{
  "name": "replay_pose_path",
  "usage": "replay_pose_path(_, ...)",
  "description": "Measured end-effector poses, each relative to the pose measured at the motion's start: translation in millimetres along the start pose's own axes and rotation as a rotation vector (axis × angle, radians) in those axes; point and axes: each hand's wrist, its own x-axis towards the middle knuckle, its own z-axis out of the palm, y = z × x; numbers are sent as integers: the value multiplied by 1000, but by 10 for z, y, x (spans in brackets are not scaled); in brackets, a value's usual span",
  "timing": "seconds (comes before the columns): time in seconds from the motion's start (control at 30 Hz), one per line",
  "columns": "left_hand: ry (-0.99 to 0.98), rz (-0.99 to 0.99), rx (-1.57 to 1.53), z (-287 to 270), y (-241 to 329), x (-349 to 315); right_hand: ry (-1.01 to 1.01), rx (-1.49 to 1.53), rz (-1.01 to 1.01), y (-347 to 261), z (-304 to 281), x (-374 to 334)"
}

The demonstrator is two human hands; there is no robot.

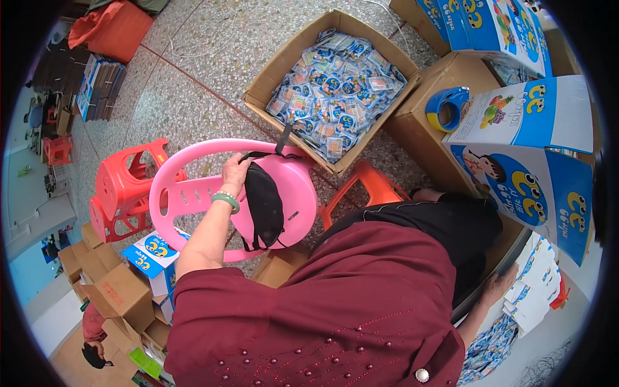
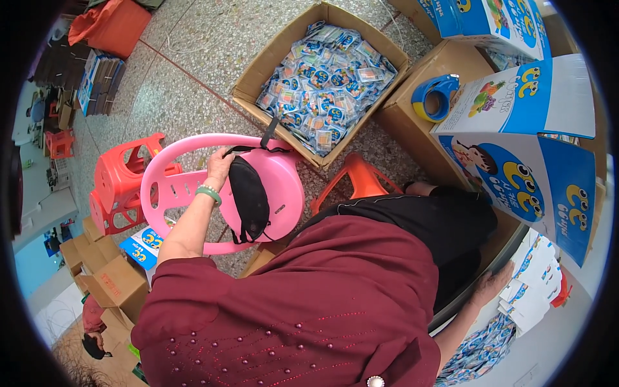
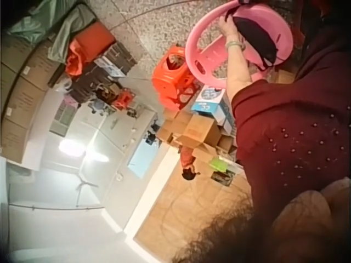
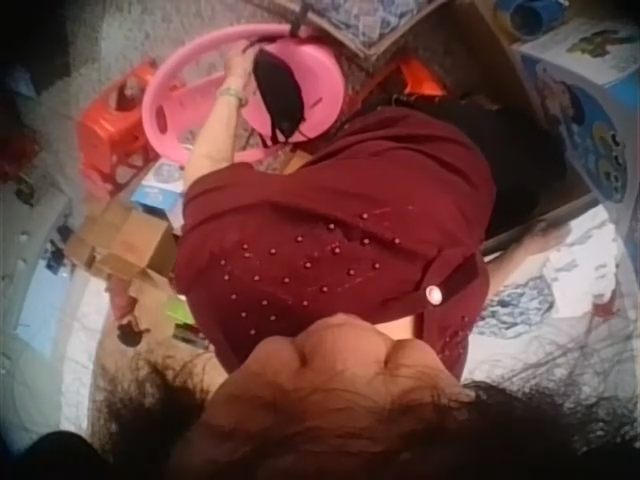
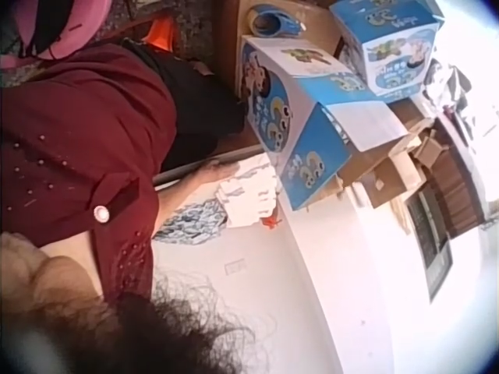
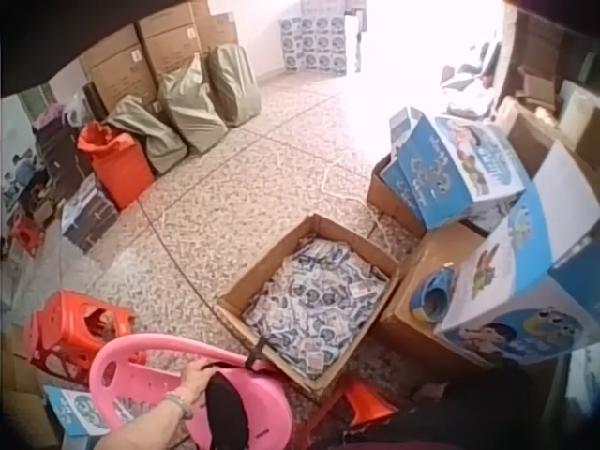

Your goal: Folding cardboard boxes and filling them with product sachets for shipment.

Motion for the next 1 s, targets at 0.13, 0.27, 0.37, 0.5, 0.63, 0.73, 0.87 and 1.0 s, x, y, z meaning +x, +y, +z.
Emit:
replay_pose_path(0.13, -63, -71, -106, -110, 14, 11, 7, -8, -5, 20, -12, -35)
replay_pose_path(0.27, -37, -144, -376, -181, -335, 38, -5, 3, 5, 41, -2, -26)
replay_pose_path(0.37, -84, -313, -498, -269, -688, 116, 6, 6, -17, 17, -24, 8)
replay_pose_path(0.5, -104, -481, -505, -344, -1011, 203, 3, -3, 4, 55, 11, 0)
replay_pose_path(0.63, -81, -456, -477, -369, -1119, 216, 4, -3, -6, 56, 20, -10)
replay_pose_path(0.73, -136, -482, -504, -361, -930, 192, 1, -14, -3, 59, 14, -33)
replay_pose_path(0.87, -254, -532, -695, -384, -829, 239, 7, -21, 12, 15, 2, -19)
replay_pose_path(1.0, -324, -513, -700, -410, -726, 225, -4, -28, 13, -24, -10, 0)
